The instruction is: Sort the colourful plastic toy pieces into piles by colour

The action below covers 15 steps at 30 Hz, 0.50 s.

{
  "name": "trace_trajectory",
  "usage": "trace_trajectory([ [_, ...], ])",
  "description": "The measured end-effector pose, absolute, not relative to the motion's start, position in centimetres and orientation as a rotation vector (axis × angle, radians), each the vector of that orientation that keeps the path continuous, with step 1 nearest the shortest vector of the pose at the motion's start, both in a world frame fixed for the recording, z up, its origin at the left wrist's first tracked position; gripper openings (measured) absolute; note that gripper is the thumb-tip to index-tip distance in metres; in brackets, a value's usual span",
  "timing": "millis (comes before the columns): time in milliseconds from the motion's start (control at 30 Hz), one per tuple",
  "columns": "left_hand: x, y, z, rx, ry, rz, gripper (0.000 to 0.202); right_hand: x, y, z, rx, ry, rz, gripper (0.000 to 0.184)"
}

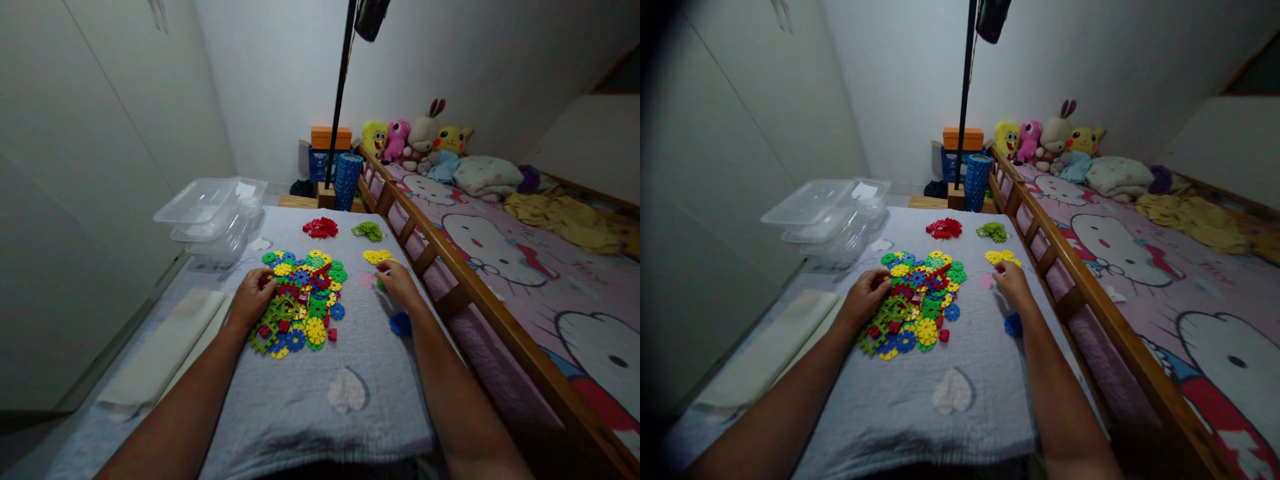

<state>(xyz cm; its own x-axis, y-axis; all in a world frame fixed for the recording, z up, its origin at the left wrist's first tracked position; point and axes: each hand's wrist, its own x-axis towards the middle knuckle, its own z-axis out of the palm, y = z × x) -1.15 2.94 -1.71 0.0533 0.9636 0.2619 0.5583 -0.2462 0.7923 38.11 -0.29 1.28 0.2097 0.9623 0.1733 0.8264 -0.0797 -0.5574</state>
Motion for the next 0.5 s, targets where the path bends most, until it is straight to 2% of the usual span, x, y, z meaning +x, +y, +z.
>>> trace_trajectory([
  [167,-1.2,3.0,-1.8,1.853,1.509,1.113,0.035,31.1,1.4,0.6,-1.850,-1.937,0.373,0.014],
  [333,-1.2,3.0,-1.9,1.854,1.501,1.120,0.036,28.7,1.9,-0.6,-1.976,-1.864,0.298,0.023],
  [500,-1.2,3.1,-1.9,1.856,1.499,1.117,0.036,29.1,1.7,-1.0,-1.884,-1.755,0.320,0.016],
])
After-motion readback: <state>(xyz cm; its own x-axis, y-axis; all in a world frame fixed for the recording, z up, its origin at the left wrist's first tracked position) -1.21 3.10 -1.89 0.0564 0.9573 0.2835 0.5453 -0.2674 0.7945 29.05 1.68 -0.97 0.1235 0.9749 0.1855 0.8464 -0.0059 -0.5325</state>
